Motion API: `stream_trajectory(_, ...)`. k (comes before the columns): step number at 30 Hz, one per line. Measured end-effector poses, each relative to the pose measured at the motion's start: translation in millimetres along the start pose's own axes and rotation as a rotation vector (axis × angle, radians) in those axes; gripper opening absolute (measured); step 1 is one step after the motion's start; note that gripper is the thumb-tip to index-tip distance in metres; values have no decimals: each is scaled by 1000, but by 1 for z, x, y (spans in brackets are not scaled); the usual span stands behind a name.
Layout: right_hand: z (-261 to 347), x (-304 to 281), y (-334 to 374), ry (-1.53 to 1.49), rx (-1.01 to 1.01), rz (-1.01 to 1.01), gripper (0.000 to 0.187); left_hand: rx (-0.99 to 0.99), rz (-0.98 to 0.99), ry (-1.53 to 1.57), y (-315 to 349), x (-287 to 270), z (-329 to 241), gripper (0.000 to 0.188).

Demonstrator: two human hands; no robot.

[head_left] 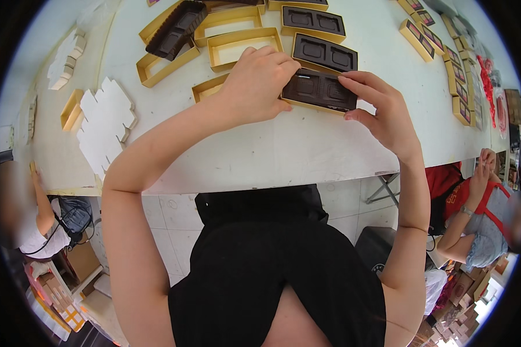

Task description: The person assembles cosmetic compacts by placing small colored inserts into black plastic trays and then inserting the trays into gold-colored boxes. The person repeatedly picks up inserts and trays, arranges them, and places them into boxes on a white table.

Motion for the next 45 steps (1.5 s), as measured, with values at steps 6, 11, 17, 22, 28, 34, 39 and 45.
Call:
stream_trajectory(6, -22, 20, 8, -113, -10, -191, 34, 12, 61, 58, -2, -5, -5, 73)
stream_trajectory(11, -14, 7, 7, 133, -184, -137, 37, 87, -22, 6, 4, -3, -5, 72)
stream_trajectory(17, -25, 10, 6, -240, -28, -84, 39, 101, -103, 49, 7, 1, -9, 60)
stream_trajectory(22, -12, 15, -1, -126, 48, -82, 31, 45, -42, 97, 1, 4, -10, 60)
stream_trajectory(28, 6, 26, 2, 331, -95, -294, 33, -58, 42, 101, 6, -6, -17, 66)
stream_trajectory(34, 9, 47, 14, 739, -209, -309, 41, 58, -13, 140, 7, -1, 2, 72)
stream_trajectory(39, 16, 63, 6, 552, -169, -182, 60, 131, 25, 189, 8, 3, -5, 73)
stream_trajectory(45, 15, 64, 3, 702, -160, 9, 64, 80, -66, 258, 20, -14, -5, 61)
Point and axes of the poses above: each hand's wrist, its own y-axis away from the middle knuckle, its own x-axis out of the palm, z = x × y, the point moved 3 cm from there along -y, towards the middle knuckle, and after that the axes turned 4 degrees about -x, right-handed, at the moved point
